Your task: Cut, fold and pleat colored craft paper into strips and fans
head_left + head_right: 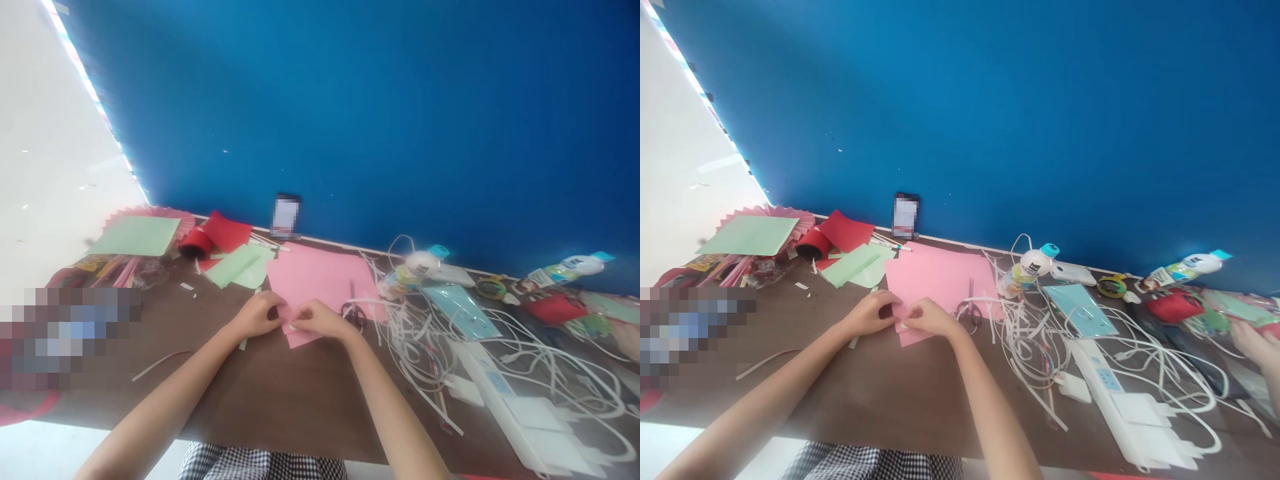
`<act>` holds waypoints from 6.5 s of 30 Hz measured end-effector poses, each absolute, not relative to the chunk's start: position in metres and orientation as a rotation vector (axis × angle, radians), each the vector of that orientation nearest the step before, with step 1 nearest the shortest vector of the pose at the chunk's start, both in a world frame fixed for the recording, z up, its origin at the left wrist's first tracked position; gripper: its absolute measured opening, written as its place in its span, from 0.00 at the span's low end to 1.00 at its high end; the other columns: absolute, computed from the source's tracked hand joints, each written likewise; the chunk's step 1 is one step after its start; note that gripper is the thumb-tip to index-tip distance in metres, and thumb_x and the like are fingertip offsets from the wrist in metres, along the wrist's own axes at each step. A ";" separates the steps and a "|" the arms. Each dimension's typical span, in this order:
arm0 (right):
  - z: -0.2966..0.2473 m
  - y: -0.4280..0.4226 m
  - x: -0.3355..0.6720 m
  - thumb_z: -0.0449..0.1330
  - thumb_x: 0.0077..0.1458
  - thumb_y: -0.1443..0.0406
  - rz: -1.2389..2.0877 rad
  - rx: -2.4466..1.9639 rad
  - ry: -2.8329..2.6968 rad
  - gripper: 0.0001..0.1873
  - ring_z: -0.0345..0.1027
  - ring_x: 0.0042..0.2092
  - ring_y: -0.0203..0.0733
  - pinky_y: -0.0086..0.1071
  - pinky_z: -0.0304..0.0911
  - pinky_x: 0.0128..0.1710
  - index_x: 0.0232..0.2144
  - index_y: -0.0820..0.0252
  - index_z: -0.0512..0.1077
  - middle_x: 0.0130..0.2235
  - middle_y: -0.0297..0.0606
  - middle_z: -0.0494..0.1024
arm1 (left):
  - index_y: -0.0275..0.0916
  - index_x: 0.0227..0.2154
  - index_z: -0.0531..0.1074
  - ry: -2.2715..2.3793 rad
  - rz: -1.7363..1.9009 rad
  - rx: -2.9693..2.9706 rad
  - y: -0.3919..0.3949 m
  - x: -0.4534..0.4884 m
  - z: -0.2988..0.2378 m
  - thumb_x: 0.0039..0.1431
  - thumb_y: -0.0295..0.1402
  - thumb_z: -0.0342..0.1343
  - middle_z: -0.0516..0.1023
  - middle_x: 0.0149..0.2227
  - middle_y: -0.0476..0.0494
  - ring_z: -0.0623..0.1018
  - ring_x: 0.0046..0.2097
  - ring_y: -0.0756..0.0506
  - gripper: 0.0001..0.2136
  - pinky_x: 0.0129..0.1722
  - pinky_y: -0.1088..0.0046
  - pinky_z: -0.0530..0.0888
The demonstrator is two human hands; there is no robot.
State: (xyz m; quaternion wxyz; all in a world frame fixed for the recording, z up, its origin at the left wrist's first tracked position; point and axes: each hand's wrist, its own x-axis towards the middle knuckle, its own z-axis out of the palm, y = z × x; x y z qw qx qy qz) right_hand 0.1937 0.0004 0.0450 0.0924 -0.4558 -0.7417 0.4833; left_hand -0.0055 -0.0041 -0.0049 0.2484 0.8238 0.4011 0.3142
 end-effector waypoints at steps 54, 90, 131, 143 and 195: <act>0.045 0.018 0.165 0.56 0.35 0.66 1.514 -1.549 -2.463 0.07 0.54 0.24 0.30 0.24 0.55 0.24 0.19 0.64 0.73 0.20 0.30 0.67 | 0.41 0.28 0.71 1.033 0.762 2.310 -0.002 -0.009 -0.002 0.44 0.30 0.55 0.73 0.41 0.47 0.71 0.43 0.45 0.05 0.45 0.68 0.65; 0.061 0.027 0.186 0.60 0.36 0.57 1.302 -1.847 -2.619 0.16 0.50 0.20 0.29 0.25 0.46 0.19 0.12 0.62 0.60 0.16 0.27 0.57 | 0.41 0.28 0.70 1.123 0.651 2.294 -0.007 -0.006 0.002 0.41 0.30 0.56 0.70 0.44 0.48 0.69 0.44 0.44 0.08 0.45 0.68 0.65; 0.055 0.030 0.185 0.61 0.33 0.57 1.153 -1.986 -2.682 0.14 0.59 0.22 0.33 0.26 0.52 0.20 0.15 0.63 0.66 0.19 0.32 0.67 | 0.41 0.28 0.69 1.210 0.644 2.349 -0.010 0.000 -0.003 0.45 0.45 0.57 0.69 0.43 0.46 0.67 0.44 0.43 0.13 0.44 0.66 0.65; 0.059 0.041 0.221 0.61 0.36 0.61 1.285 -1.841 -2.576 0.10 0.61 0.25 0.32 0.24 0.53 0.21 0.21 0.64 0.72 0.22 0.32 0.72 | 0.41 0.28 0.70 1.225 0.614 2.338 -0.008 0.000 -0.006 0.45 0.44 0.58 0.69 0.43 0.47 0.67 0.45 0.42 0.12 0.44 0.65 0.64; 0.039 0.041 0.257 0.57 0.39 0.65 1.339 -1.732 -2.402 0.10 0.59 0.18 0.30 0.23 0.55 0.21 0.12 0.65 0.68 0.14 0.33 0.69 | 0.49 0.53 0.59 0.797 0.333 2.716 -0.020 0.003 0.001 0.50 0.19 0.40 0.64 0.55 0.53 0.59 0.59 0.45 0.28 0.59 0.54 0.43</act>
